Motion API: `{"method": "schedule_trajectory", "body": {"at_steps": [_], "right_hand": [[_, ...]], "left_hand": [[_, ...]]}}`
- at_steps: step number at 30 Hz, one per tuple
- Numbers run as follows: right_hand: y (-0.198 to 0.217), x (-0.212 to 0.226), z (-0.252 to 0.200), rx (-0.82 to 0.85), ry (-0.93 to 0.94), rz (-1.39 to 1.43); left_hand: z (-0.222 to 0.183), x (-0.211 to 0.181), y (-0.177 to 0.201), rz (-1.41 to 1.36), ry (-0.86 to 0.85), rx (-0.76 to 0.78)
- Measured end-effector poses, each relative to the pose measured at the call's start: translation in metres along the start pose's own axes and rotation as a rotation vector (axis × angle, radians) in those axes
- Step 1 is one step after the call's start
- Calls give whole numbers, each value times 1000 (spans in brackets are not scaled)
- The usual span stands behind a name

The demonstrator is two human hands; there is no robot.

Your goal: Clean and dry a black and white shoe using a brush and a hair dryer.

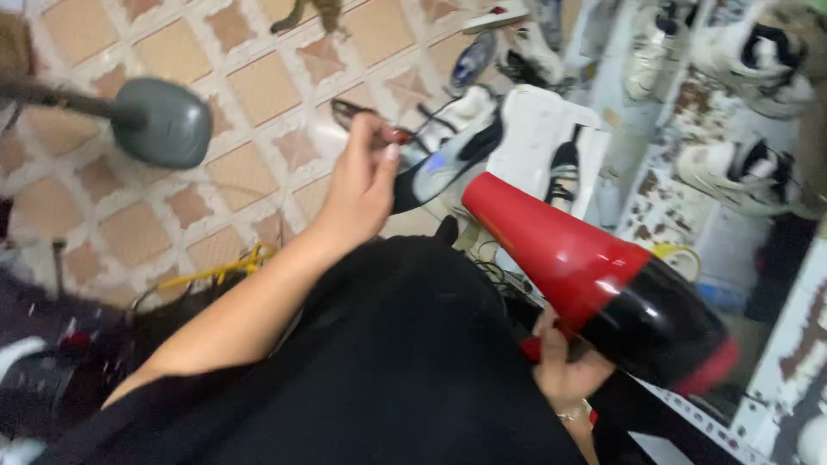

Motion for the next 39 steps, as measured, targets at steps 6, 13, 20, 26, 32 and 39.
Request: {"method": "schedule_trajectory", "body": {"at_steps": [6,13,20,26,32,39], "right_hand": [[15,-50,-28,-65,-292,-263],[-25,-24,18,-107,-96,-145],[43,-130,49,-397,-83,-660],[116,-194,114,-622,-255,-1006],[172,-272,143,-666,-550,-1013],[187,-288,154,-556,-376,-1127]], "left_hand": [[-20,32,-15,-4,200,160],[-45,82,-29,-204,626,165],[-63,92,-43,-241,872,195],[-68,104,-54,-261,767,306],[-73,130,-50,-398,529,288],[-75,67,-75,-343,442,321]]}}
Point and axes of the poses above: each hand's wrist, its own z-axis towards the middle knuckle, its own y-axis out of the back of the hand, x = y × z, the point moved 8 cm from there along z, towards the middle knuckle, and after that the axes turned 8 degrees about -x, right-handed, at the moved point
